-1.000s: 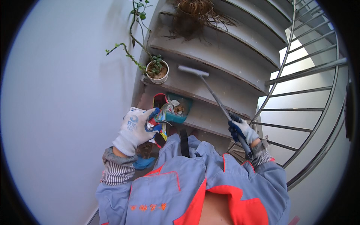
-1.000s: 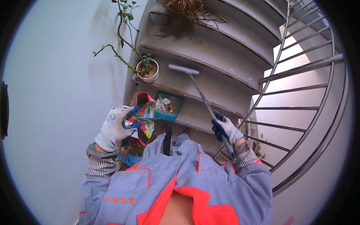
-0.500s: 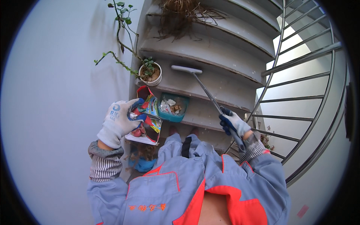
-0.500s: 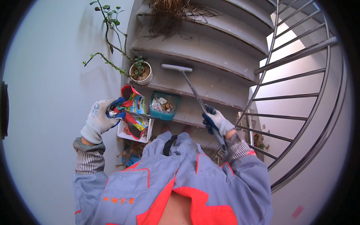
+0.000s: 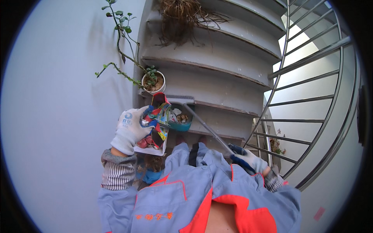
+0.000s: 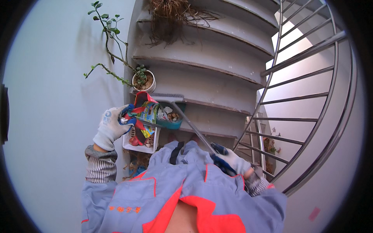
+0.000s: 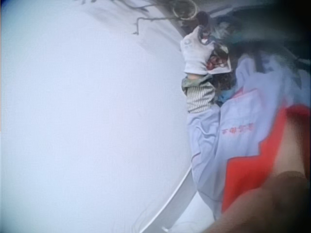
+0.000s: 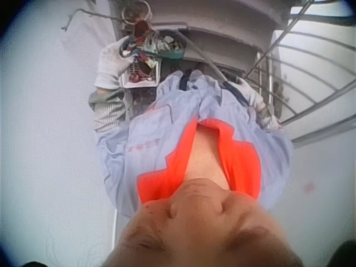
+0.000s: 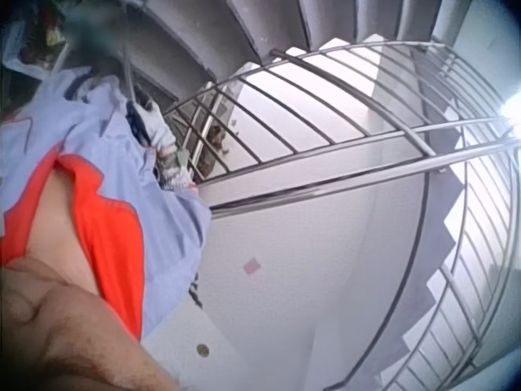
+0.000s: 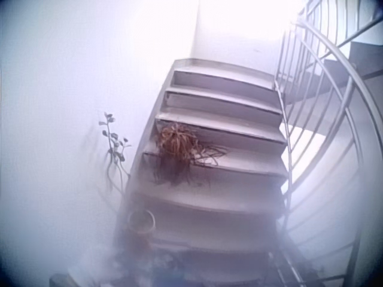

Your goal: The person sweeps debris from concrete stairs into a dustpan using a broom, wipes a metal handrail with a cloth, and cleans a floor landing with a mop.

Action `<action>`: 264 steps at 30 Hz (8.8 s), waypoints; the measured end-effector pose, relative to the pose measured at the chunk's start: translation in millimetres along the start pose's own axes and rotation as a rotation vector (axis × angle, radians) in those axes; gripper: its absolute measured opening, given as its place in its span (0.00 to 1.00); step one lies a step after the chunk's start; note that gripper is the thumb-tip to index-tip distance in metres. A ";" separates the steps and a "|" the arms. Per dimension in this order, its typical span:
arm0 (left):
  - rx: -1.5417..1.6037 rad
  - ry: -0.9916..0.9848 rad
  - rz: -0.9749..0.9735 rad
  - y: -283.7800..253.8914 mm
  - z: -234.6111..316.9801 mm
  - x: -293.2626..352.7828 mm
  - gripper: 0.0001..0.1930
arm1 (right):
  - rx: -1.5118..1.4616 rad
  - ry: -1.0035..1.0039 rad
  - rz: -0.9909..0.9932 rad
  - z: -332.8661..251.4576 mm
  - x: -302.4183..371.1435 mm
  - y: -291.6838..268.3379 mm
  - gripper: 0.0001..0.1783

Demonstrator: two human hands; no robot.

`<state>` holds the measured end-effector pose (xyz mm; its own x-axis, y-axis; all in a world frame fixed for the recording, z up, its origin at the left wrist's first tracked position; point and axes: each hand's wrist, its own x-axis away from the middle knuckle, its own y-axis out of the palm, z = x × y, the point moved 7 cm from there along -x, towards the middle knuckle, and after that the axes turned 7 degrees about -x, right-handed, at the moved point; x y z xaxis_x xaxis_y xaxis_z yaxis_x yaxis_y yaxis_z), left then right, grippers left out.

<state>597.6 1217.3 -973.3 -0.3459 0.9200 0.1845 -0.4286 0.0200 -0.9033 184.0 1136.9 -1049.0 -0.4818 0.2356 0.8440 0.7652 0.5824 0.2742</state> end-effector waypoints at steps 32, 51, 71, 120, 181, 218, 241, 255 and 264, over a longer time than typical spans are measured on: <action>0.046 -0.032 -0.012 -7.8 -9.4 1.5 0.27 | 0.297 -0.283 0.176 -251.4 -182.4 122.9 0.08; 0.104 0.030 0.072 -6.1 -7.3 2.2 0.26 | 0.623 -0.223 0.197 -241.9 -85.1 56.1 0.24; 0.069 -0.019 -0.072 16.4 24.8 -24.7 0.25 | -0.199 -0.007 0.501 -12.3 10.7 -152.8 0.05; 0.051 -0.012 -0.013 60.7 121.8 174.9 0.23 | 0.233 0.280 -0.052 -36.1 -20.9 -84.7 0.25; 0.086 -0.025 -0.181 135.8 145.7 181.0 0.23 | 1.496 -0.025 -0.145 -15.9 -247.5 -77.6 0.32; -0.011 -0.295 -0.211 127.6 123.0 229.8 0.22 | 0.458 0.264 0.121 85.6 -164.0 -102.5 0.26; -0.120 -0.147 -0.199 242.5 96.2 232.9 0.21 | 0.733 0.178 0.149 105.9 -147.9 -102.9 0.30; -0.090 0.017 0.026 287.2 54.8 295.8 0.24 | 1.079 0.161 0.098 240.7 -74.9 -72.8 0.16; -0.086 -0.002 -0.019 294.4 52.8 303.7 0.28 | 0.744 0.089 0.247 248.1 -73.1 -108.8 0.16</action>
<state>322.2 1481.9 -1162.8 -0.3403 0.9183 0.2025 -0.3615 0.0710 -0.9297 30.0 1249.3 -1254.9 -0.2751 0.3813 0.8825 0.3437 0.8963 -0.2801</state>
